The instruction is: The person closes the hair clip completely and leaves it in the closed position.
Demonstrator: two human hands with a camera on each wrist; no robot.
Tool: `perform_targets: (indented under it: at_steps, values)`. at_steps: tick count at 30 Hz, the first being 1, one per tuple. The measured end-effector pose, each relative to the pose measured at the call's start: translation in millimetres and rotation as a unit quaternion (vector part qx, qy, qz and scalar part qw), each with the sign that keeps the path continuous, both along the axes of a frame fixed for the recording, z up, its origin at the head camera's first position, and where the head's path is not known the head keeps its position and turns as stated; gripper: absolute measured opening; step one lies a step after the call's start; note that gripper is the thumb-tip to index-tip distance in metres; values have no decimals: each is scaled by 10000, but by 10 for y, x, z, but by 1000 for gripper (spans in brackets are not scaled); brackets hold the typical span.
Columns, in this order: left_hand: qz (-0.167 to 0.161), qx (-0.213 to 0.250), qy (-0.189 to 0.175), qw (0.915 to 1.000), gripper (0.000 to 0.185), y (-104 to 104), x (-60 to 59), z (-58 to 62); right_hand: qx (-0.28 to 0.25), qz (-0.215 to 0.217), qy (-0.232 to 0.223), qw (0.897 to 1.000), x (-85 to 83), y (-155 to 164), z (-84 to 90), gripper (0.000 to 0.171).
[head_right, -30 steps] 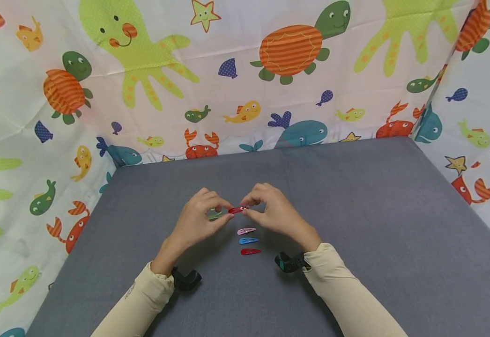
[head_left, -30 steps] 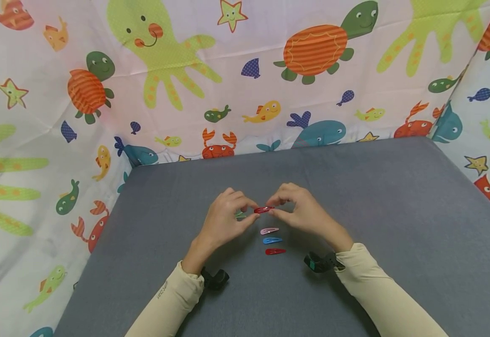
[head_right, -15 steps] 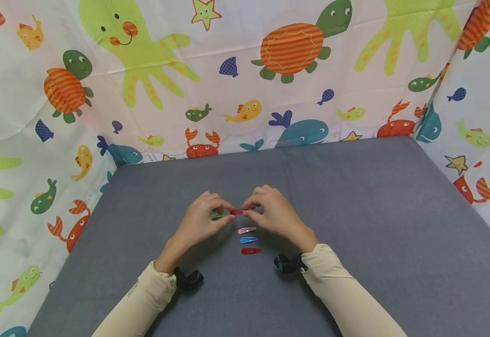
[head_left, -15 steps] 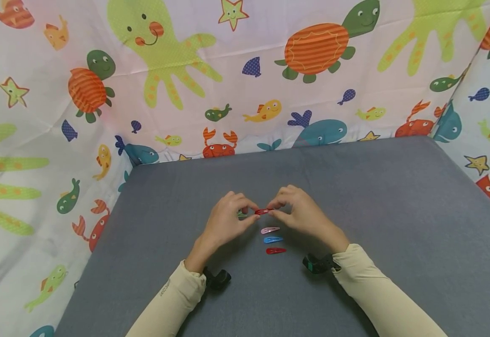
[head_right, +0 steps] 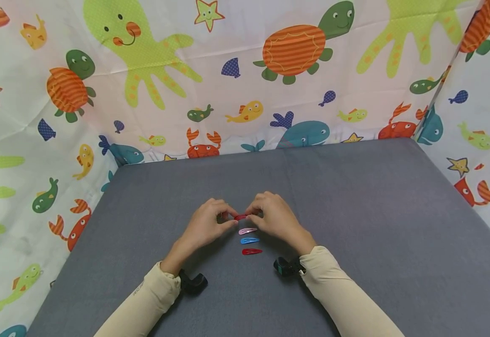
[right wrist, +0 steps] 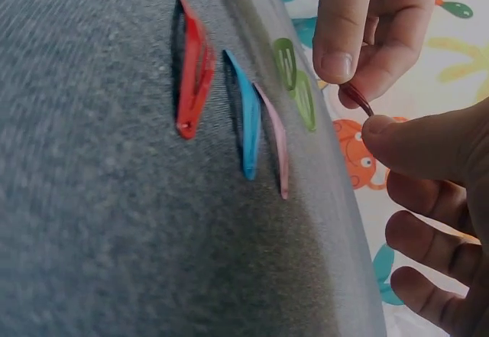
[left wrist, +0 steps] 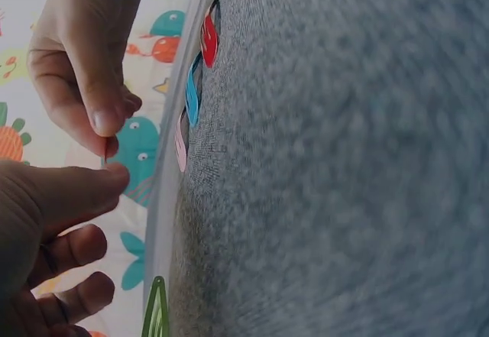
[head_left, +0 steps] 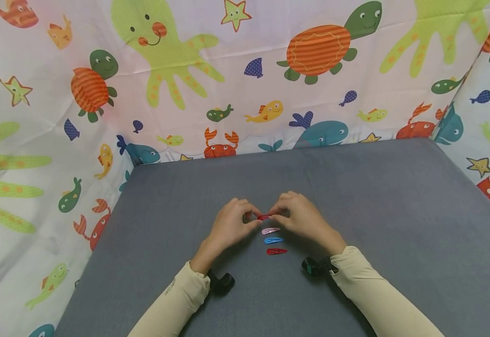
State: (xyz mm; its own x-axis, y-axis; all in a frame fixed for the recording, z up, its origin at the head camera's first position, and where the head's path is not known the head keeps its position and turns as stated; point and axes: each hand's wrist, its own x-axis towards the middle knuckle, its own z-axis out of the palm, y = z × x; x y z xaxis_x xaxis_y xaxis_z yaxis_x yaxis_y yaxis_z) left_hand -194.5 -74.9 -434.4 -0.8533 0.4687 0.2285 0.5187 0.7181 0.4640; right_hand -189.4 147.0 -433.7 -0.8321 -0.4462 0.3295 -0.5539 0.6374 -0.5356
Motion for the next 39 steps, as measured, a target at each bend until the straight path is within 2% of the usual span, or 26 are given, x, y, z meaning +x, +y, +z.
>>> perform_targets:
  at_steps: [8, 14, 27, 39]
  values:
    - [-13, -260, -60, 9996, 12, 5, -13, -66, 194, -63, -86, 9998, 2, -31, -104, 7]
    - [106, -419, -66, 9990, 13, 15, -11, -108, 188, -84, -65, 9998, -1, -45, -176, 6]
    - [361, -578, 67, 9977, 13, 49, -8, -147, 266, -148, -114, 9995, -6, -37, -192, 5]
    - [401, -744, 442, 9954, 10, 70, 18, -169, 280, -153, -102, 9994, -17, -32, -214, 6]
